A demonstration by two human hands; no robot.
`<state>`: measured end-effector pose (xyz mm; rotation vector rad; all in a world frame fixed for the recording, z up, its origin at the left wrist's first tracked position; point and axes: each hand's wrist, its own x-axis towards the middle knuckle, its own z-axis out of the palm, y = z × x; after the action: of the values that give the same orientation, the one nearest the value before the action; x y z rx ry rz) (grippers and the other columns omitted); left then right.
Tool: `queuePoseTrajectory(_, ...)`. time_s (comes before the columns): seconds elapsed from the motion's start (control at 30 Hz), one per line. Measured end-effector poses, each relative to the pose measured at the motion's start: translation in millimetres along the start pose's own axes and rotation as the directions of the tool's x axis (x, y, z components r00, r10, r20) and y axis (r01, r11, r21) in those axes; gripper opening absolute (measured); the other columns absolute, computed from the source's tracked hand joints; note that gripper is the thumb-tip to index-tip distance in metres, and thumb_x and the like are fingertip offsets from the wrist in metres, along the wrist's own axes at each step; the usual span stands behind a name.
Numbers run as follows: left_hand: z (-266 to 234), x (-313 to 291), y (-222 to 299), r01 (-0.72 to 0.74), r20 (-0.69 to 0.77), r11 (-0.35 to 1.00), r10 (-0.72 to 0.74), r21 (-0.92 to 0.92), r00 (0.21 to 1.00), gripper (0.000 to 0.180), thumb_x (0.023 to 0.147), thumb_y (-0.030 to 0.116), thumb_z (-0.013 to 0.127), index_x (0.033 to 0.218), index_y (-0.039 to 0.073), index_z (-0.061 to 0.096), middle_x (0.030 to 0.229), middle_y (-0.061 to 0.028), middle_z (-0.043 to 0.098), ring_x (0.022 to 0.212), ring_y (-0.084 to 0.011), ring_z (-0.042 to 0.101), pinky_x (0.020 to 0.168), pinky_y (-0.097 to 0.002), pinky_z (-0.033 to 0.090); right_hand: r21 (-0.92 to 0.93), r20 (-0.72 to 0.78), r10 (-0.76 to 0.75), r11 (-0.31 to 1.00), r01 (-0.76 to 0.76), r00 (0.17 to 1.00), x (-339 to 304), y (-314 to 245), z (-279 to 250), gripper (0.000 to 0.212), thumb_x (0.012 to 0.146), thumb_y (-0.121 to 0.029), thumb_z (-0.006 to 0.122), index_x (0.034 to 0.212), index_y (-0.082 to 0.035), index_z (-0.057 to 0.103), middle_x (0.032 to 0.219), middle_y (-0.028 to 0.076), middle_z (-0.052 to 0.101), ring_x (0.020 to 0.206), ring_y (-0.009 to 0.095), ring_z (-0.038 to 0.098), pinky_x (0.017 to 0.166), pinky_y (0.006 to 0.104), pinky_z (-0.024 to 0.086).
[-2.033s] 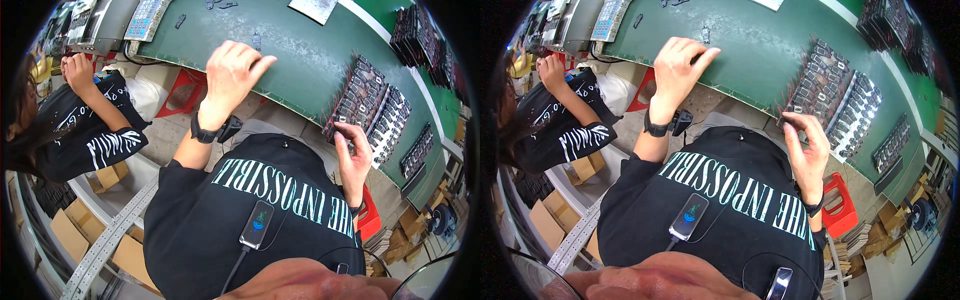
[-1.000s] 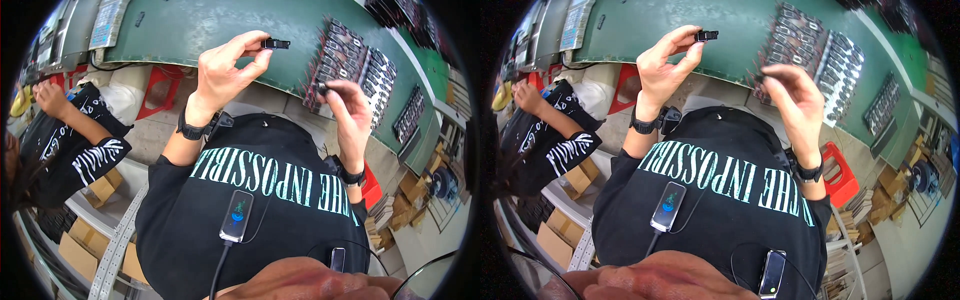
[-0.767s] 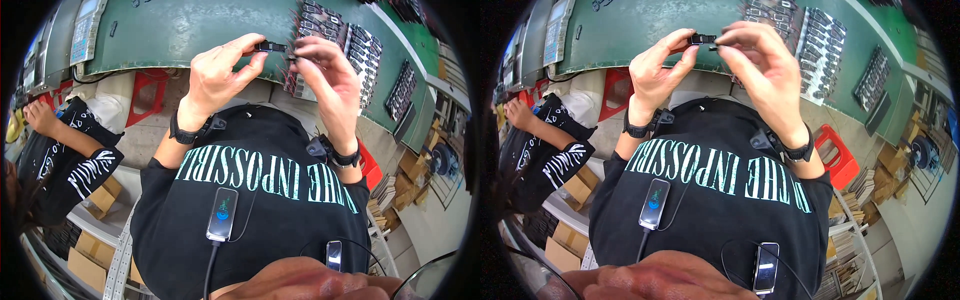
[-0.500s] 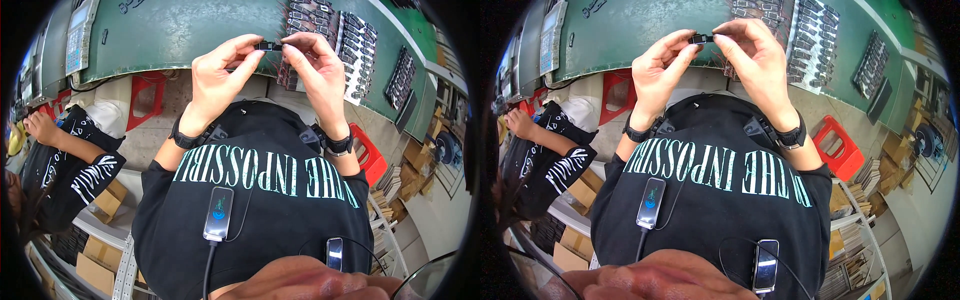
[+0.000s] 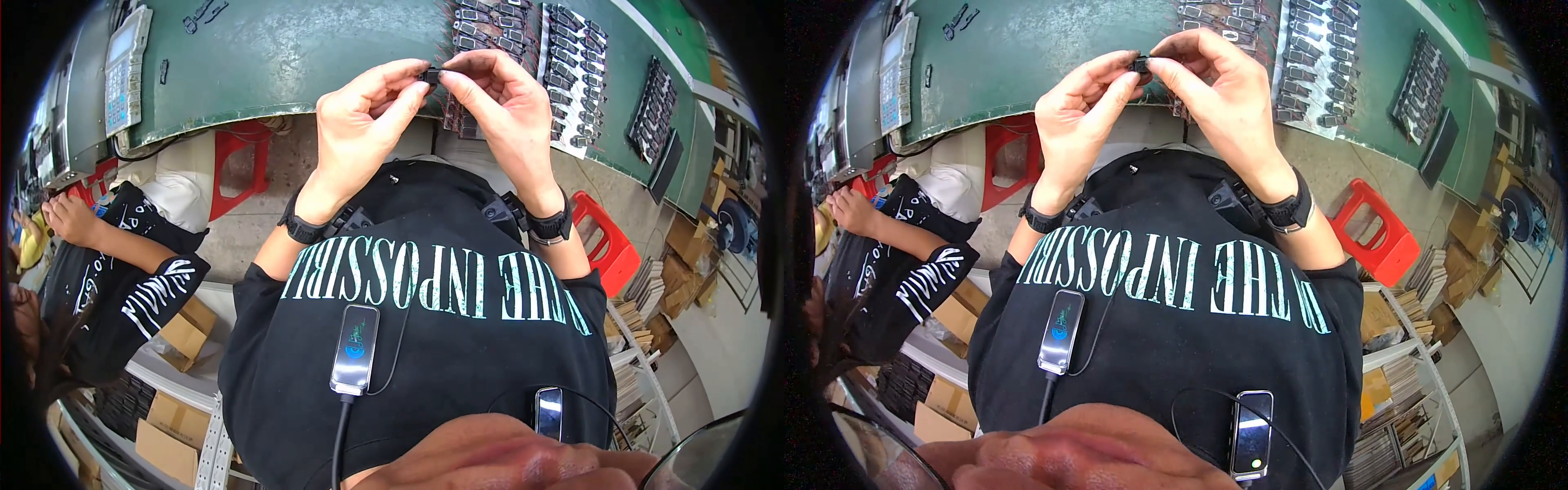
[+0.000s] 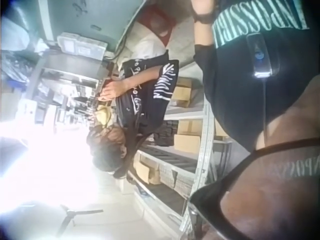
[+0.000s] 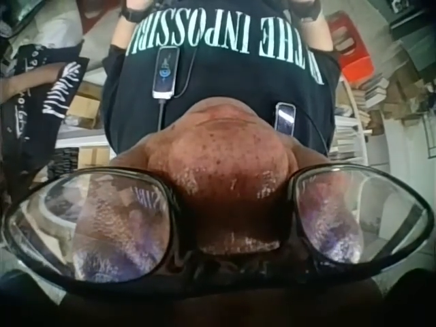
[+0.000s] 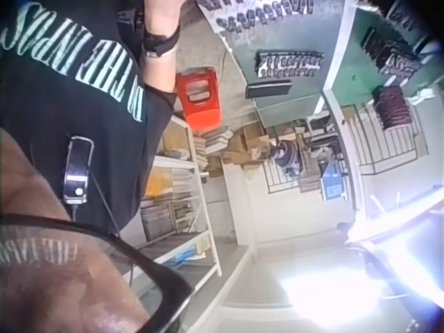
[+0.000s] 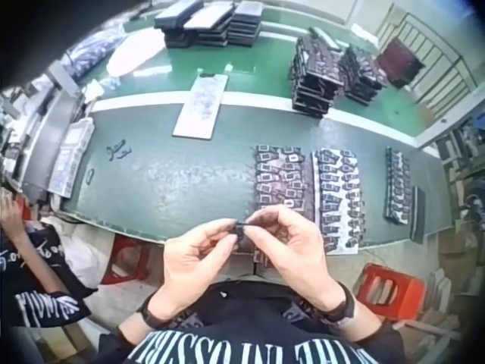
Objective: The person picks up a small black component, presses it onto a speaker module, and repeats this for another assembly. Then, the person touches several speakers on the tray before picking up the tray and setting it back down.
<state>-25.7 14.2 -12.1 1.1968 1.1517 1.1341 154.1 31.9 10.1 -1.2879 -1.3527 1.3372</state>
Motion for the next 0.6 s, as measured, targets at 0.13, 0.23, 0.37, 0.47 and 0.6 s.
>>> queuePoseTrajectory(0.13, 2.4, -2.6, -2.5, -0.017, 0.013, 1.0, 0.017, 0.018, 1.0, 0.029, 0.094, -0.001, 0.065, 0.122, -0.006, 0.064, 0.108, -0.0111, 0.072, 0.096, -0.0149, 0.07, 0.086, -0.0256, 0.057, -0.036, 0.039, 0.047, 0.998, -0.045, 0.998, -2.2, 0.5, -5.5, 0.015, 0.092, -0.004, 0.07, 0.107, -0.001, 0.068, 0.102, 0.001, 0.069, 0.089, 0.006, 0.063, 0.082, 0.0204, 0.05)
queuePoseTrajectory(0.23, 1.5, -4.9, -2.9, -0.043, 0.031, 0.998, 0.041, 0.048, 0.999, 0.028, 0.094, -0.001, 0.065, 0.122, -0.006, 0.064, 0.108, -0.0115, 0.072, 0.096, -0.0149, 0.07, 0.086, -0.0254, 0.058, -0.063, 0.044, -0.039, 0.997, 0.041, 0.998, -2.3, 6.4, -8.2, 0.017, 0.093, -0.005, 0.069, 0.11, 0.0, 0.067, 0.102, 0.001, 0.068, 0.09, 0.006, 0.063, 0.082, 0.0202, 0.051)
queuePoseTrajectory(0.37, 2.4, -3.5, -1.3, -0.03, 0.052, 0.999, 0.029, 0.031, 0.998, 0.027, 0.094, -0.002, 0.065, 0.121, -0.006, 0.065, 0.108, -0.0115, 0.072, 0.095, -0.0147, 0.07, 0.085, -0.0252, 0.058, 0.042, 0.174, 0.001, 0.999, -0.009, 0.985, 3.5, 11.5, -20.0, 0.022, 0.094, -0.005, 0.068, 0.115, 0.0, 0.064, 0.105, 0.003, 0.067, 0.093, 0.008, 0.063, 0.084, 0.0211, 0.052)
queuePoseTrajectory(0.47, 1.6, -3.6, -1.5, -0.03, 0.069, 0.998, 0.026, 0.056, 0.997, 0.027, 0.094, -0.002, 0.065, 0.121, -0.006, 0.065, 0.108, -0.0114, 0.072, 0.095, -0.0146, 0.07, 0.085, -0.025, 0.058, 0.092, 0.243, 0.055, 0.993, -0.08, 0.969, 7.0, 9.5, -22.2, 0.024, 0.094, -0.005, 0.067, 0.118, 0.0, 0.062, 0.106, 0.003, 0.066, 0.096, 0.008, 0.063, 0.086, 0.0222, 0.052)
queuePoseTrajectory(0.6, 2.4, -2.4, 0.5, -0.037, 0.09, 0.996, 0.03, 0.082, 0.995, 0.027, 0.094, -0.002, 0.065, 0.121, -0.006, 0.066, 0.108, -0.0111, 0.072, 0.094, -0.0143, 0.07, 0.085, -0.0246, 0.057, 0.084, 0.238, 0.076, 0.992, -0.098, 0.968, 7.3, 11.3, -22.6, 0.025, 0.095, -0.005, 0.066, 0.119, 0.0, 0.06, 0.107, 0.004, 0.066, 0.099, 0.01, 0.064, 0.089, 0.0245, 0.053)
